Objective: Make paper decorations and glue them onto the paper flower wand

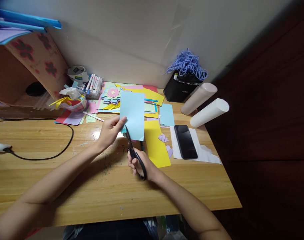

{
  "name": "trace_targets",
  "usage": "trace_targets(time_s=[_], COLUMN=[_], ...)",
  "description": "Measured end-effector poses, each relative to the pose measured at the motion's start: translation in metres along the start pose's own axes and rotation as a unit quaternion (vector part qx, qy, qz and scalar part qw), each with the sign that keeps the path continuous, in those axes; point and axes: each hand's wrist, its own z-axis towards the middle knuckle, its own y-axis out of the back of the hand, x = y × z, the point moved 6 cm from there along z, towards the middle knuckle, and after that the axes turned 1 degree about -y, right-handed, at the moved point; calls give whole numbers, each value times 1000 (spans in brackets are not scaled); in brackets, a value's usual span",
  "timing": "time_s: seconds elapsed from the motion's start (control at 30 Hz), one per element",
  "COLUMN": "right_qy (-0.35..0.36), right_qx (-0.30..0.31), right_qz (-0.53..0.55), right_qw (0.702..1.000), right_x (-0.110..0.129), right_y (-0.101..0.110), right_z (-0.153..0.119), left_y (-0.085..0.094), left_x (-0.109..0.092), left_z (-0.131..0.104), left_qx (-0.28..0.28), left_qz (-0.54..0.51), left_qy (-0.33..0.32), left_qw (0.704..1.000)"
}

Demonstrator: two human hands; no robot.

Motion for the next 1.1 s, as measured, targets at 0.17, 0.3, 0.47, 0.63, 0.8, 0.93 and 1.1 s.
trace_targets(time_s=[0.17, 0.3, 0.47, 0.63, 0.8, 0.93, 1.1], right_qy=[1, 3, 32, 37, 26, 10, -19], right_qx=[-3, -7, -20, -45, -47, -38, -25], right_qz=[70, 131, 173, 145, 138, 137, 125], right_qw=[998, 991, 984, 988, 989, 990, 992], right_x=[-1, -6, -12, -10, -8, -10, -6], right_y=[-2, -2, 3, 5, 6, 5, 1], right_z=[2, 5, 9, 8, 6, 6, 5], left_y=[-1, -2, -5, -7, -7, -5, -1], left_x=[-3, -3, -2, -3, 0, 2, 3], left_z=[-1, -3, -8, -12, -11, -8, -4], left_qx=[-4, -12, -29, -45, -46, -41, -39], left_qz=[-4, -2, 2, 0, -15, -27, -28], left_qy=[-10, -5, 7, 17, 21, 16, 3], left_qw=[1000, 1000, 1000, 999, 999, 999, 999])
